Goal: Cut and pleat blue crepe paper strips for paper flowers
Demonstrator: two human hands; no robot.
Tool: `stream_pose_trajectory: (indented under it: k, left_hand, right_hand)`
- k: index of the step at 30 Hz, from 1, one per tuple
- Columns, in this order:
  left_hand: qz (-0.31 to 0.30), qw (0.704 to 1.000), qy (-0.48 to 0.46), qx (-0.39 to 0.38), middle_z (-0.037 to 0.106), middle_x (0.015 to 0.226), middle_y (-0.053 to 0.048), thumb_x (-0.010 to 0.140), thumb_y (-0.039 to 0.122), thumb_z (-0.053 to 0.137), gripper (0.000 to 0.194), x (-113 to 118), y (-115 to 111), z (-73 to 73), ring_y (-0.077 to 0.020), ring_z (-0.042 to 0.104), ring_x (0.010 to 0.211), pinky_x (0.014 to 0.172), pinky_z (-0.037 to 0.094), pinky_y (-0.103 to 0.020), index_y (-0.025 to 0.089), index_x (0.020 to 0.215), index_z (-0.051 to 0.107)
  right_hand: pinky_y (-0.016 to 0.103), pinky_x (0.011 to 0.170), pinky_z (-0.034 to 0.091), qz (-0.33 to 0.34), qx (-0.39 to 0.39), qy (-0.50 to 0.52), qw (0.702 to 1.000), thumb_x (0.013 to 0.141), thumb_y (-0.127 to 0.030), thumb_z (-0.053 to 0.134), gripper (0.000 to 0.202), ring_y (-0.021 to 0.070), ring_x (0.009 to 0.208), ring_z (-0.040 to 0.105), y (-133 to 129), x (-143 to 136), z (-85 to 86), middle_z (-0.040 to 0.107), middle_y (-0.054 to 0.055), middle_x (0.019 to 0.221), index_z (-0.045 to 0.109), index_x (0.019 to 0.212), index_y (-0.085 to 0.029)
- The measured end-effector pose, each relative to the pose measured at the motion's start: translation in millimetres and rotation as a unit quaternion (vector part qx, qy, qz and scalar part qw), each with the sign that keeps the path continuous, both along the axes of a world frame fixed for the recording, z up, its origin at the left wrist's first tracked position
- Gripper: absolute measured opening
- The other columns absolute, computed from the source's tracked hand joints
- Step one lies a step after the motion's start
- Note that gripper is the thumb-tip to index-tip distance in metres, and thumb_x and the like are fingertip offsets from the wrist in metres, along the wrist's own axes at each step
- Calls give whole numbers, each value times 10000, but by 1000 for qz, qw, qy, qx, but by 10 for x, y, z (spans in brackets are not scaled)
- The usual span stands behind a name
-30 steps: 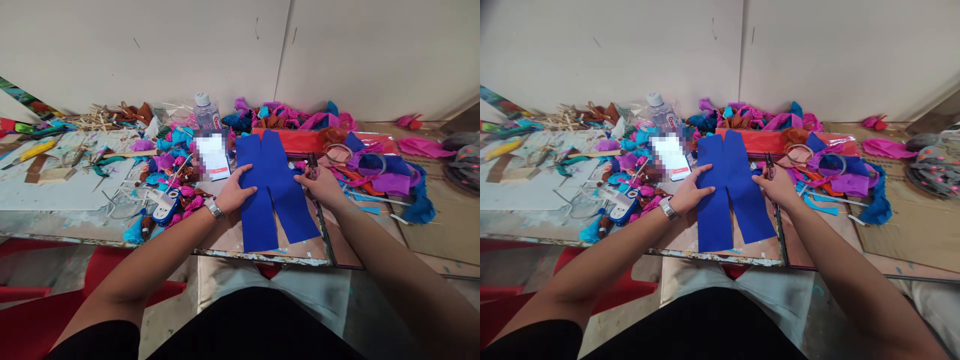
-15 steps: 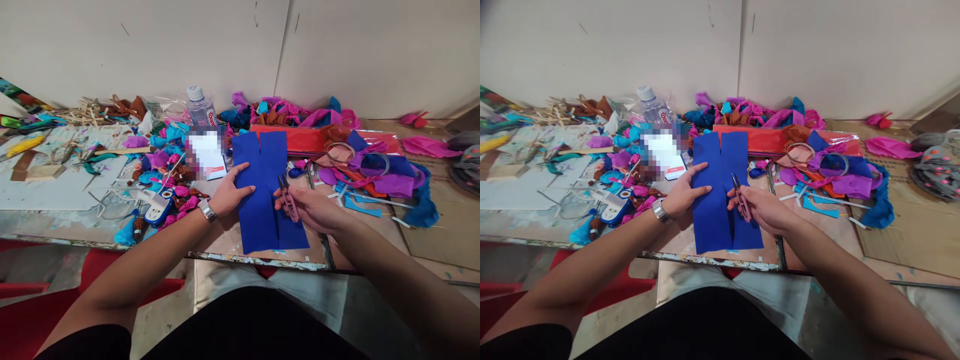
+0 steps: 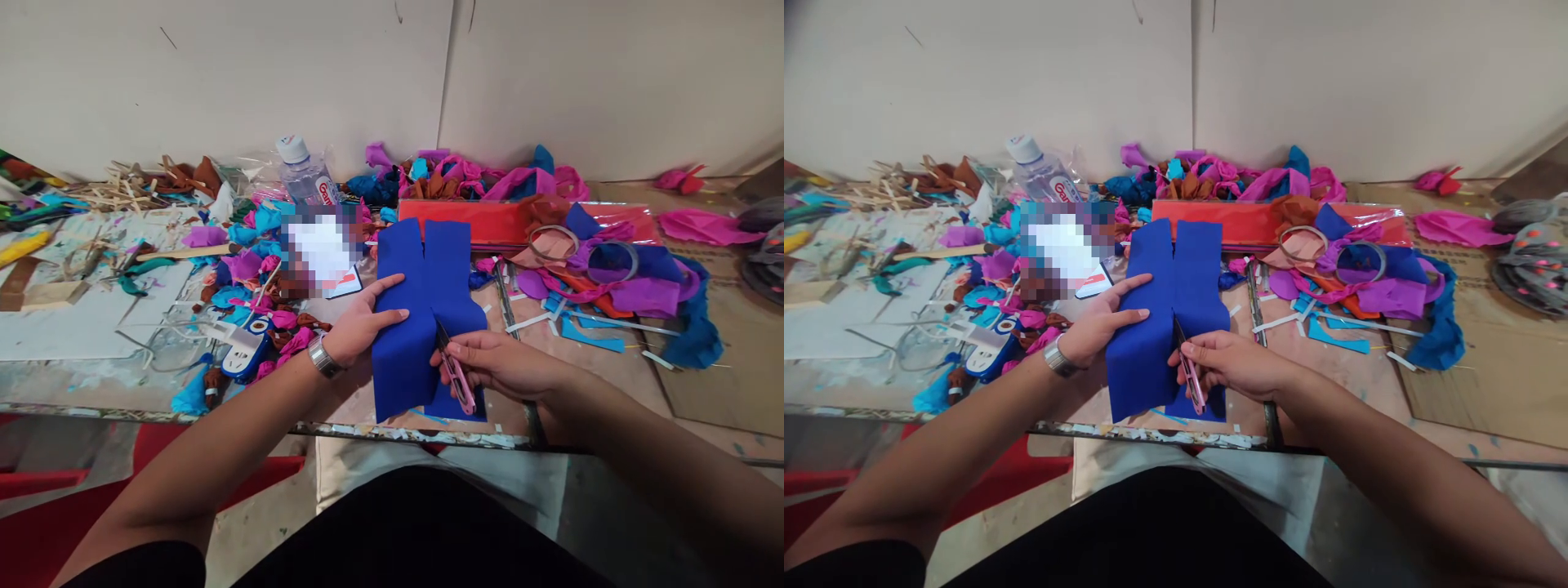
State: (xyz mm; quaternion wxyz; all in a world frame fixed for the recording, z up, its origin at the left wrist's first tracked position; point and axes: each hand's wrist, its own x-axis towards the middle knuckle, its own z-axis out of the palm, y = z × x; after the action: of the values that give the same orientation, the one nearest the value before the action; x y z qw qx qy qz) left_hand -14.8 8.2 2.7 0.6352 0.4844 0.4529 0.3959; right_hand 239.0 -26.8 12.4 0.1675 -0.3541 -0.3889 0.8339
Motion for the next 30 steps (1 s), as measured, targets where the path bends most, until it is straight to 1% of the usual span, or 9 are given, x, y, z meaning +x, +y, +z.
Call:
stream_pose_trajectory:
  k: [2, 4, 8, 10, 13, 17, 20, 24, 30]
  left_hand:
    - [-8, 999, 12, 34, 554, 1544, -123, 799, 292, 806, 791, 7, -19, -14, -338, 628, 1317, 1093, 568, -545, 239, 1521, 488]
    - [-13, 994, 44, 95, 523, 1572, -116, 816, 290, 795, 772, 10, -35, -31, -330, 579, 1381, 1163, 510, -544, 245, 1523, 488]
    - [-11, 966, 138, 219, 487, 1601, -95, 841, 265, 761, 729, 3, -51, -43, -298, 462, 1491, 1297, 328, -520, 252, 1521, 500]
    - [-10, 952, 172, 253, 488, 1599, -97, 838, 254, 755, 739, 0, -57, -37, -294, 448, 1499, 1311, 291, -519, 250, 1528, 492]
    - [-15, 944, 190, 269, 480, 1603, -106, 837, 253, 752, 759, 2, -71, -30, -297, 454, 1491, 1307, 295, -519, 243, 1542, 472]
    - [-18, 942, 197, 273, 460, 1614, -116, 835, 256, 754, 791, 12, -96, -35, -304, 445, 1496, 1304, 299, -513, 229, 1563, 442]
    - [-14, 939, 203, 277, 455, 1618, -116, 834, 261, 756, 802, 23, -113, -41, -309, 438, 1500, 1306, 291, -519, 231, 1568, 433]
    - [2, 941, 208, 268, 468, 1611, -113, 822, 254, 759, 804, 35, -131, -47, -317, 436, 1503, 1303, 295, -519, 233, 1561, 442]
    - [19, 938, 220, 267, 474, 1610, -105, 820, 237, 754, 816, 27, -138, -77, -302, 449, 1498, 1299, 317, -504, 229, 1568, 428]
  right_hand:
    - [275, 543, 610, -14, 8, 0, 1000, 940, -467, 727, 347, 161, 644, 711, 9, 1, 0, 716, 64, 828, 711, 1017, -128]
    - [282, 545, 616, -24, 16, -5, 1000, 940, -469, 726, 349, 161, 631, 711, 22, 17, 13, 723, 64, 827, 708, 1019, -130]
    - [240, 460, 554, -18, 29, -26, 999, 925, -506, 733, 382, 141, 537, 684, 58, 73, 50, 737, 70, 800, 695, 936, -126]
    - [227, 429, 525, -20, 33, -37, 999, 922, -513, 735, 387, 132, 507, 669, 75, 93, 56, 738, 64, 786, 695, 931, -128]
    - [237, 443, 537, -29, 32, -32, 999, 912, -519, 745, 393, 142, 534, 681, 90, 93, 27, 748, 74, 810, 701, 945, -131]
    - [254, 493, 563, -30, 44, -24, 998, 900, -557, 743, 423, 158, 583, 698, 91, 55, -48, 752, 88, 802, 698, 892, -136]
    - [229, 480, 525, -29, 67, -34, 997, 910, -596, 711, 455, 145, 557, 686, 92, 32, -72, 737, 72, 737, 694, 874, -143]
    - [205, 454, 470, -17, 99, -64, 993, 952, -595, 653, 461, 123, 487, 655, 84, 35, -15, 695, 34, 646, 677, 857, -144]
    - [206, 413, 432, -16, 111, -90, 990, 967, -582, 633, 458, 114, 437, 616, 50, 48, 121, 649, 9, 587, 661, 839, -143]
